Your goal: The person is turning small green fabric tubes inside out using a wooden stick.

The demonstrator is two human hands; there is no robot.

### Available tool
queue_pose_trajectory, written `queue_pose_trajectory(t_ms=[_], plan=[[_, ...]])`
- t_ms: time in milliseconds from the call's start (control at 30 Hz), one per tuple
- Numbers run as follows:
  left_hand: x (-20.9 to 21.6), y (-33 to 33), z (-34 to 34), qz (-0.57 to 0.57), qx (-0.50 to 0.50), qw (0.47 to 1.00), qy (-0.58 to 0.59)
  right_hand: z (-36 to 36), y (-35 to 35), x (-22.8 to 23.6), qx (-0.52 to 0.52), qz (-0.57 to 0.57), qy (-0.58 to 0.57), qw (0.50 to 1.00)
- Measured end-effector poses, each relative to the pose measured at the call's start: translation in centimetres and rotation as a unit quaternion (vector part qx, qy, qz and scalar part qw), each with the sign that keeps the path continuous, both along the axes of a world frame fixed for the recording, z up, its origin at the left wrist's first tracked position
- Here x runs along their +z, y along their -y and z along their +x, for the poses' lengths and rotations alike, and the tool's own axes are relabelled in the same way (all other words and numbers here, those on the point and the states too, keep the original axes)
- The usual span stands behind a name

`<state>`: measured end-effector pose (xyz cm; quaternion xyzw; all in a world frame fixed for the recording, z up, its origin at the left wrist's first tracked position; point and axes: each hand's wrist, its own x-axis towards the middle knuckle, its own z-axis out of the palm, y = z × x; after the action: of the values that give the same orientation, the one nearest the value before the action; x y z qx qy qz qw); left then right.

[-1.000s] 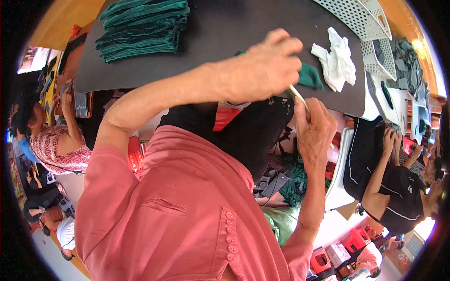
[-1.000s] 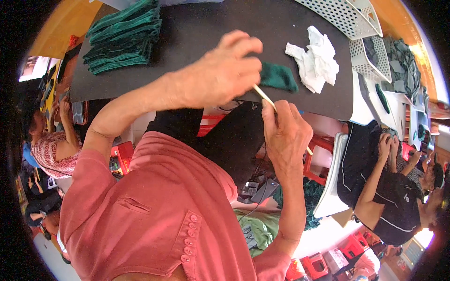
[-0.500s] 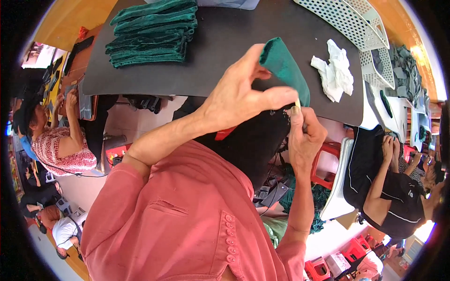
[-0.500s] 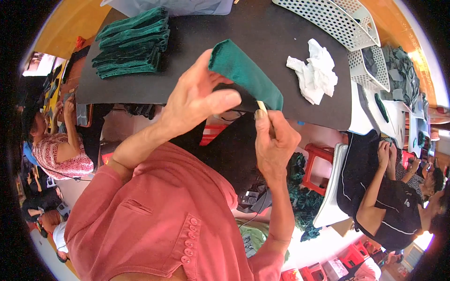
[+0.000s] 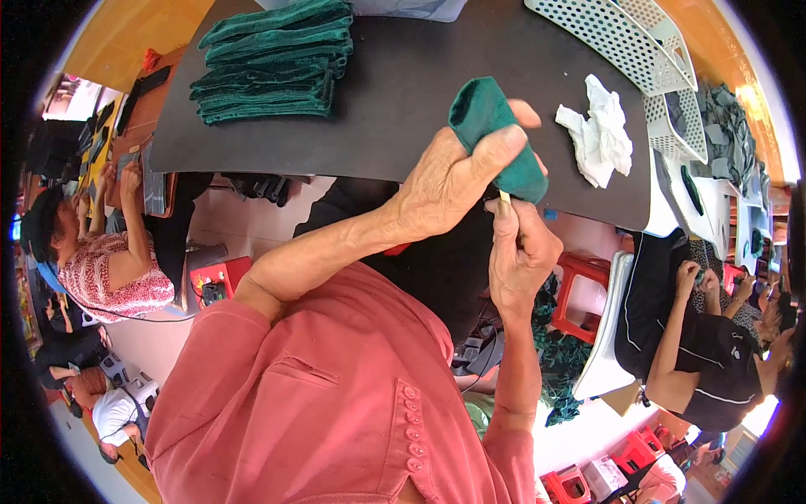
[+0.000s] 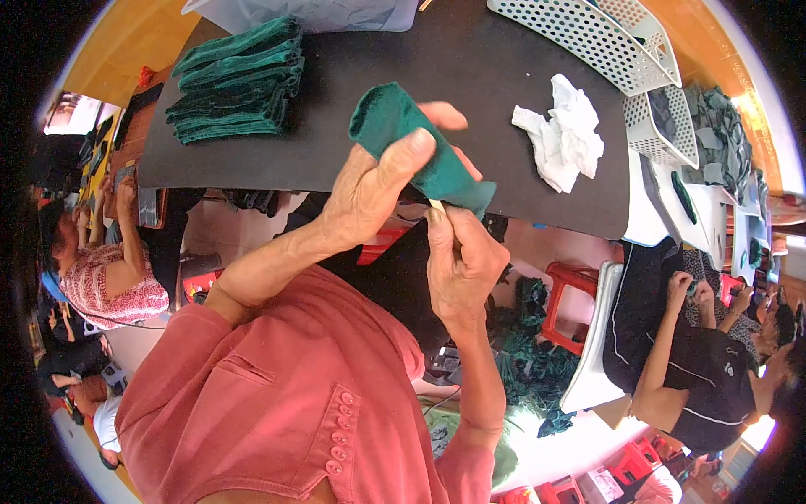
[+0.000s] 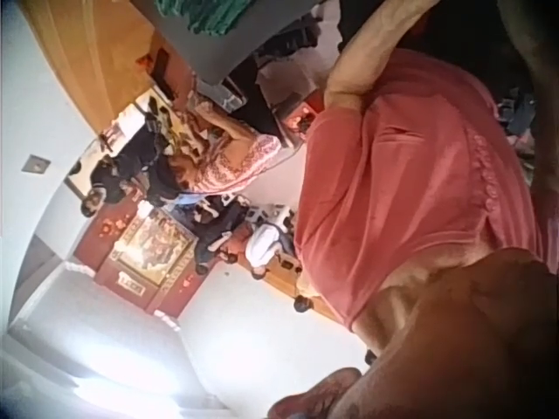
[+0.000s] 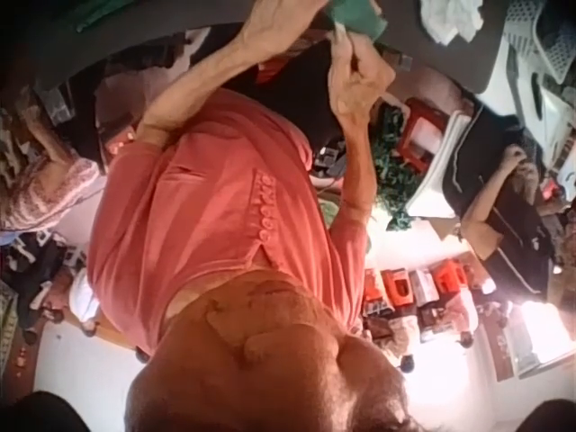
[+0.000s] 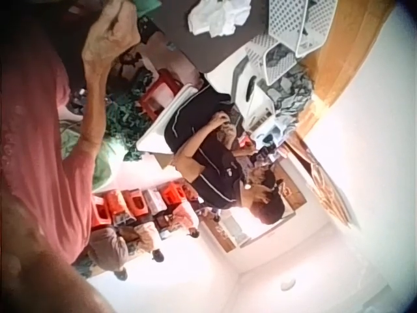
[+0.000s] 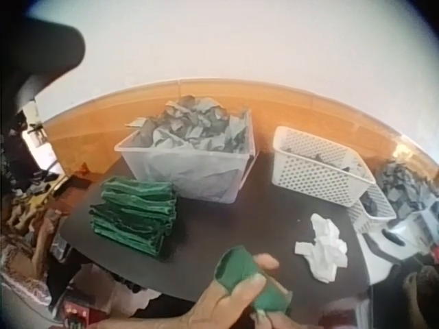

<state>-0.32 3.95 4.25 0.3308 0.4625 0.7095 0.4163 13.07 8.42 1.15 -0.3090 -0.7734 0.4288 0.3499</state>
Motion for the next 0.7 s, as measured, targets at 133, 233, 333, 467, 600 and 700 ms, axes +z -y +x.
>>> queue_pose_trajectory(t_ms=[133, 233, 333, 467, 600, 700], plan=[[1.6, 0.9, -1.2, -0.008, 0.058, 0.991, -0.119, 0.2, -0.4, 0.0, -0.022, -0.002, -0.003, 1.0], [1.2, 0.8, -2.2, 0.009, 0.115, 0.977, -0.181, 0.1, -0.5, -0.1, -0.022, 0.013, 0.005, 1.0], [1.4, 1.1, -2.0, -0.029, 0.042, 0.989, -0.141, -0.1, -0.5, -0.2, -0.013, 0.041, 0.002, 0.999], [0.6, 1.4, -2.4, -0.042, 0.02, 0.982, -0.185, -0.6, -0.2, 0.0, -0.011, 0.041, 0.002, 0.999], [0.4, 1.8, -3.5, -0.032, 0.002, 0.938, -0.346, -0.8, -0.3, -0.1, -0.002, 0.002, -0.029, 1.0], [-0.4, 1.4, -4.1, 0.049, -0.007, 0.87, -0.491, -0.2, -0.4, -0.5, 0.037, -0.131, -0.063, 0.989]])
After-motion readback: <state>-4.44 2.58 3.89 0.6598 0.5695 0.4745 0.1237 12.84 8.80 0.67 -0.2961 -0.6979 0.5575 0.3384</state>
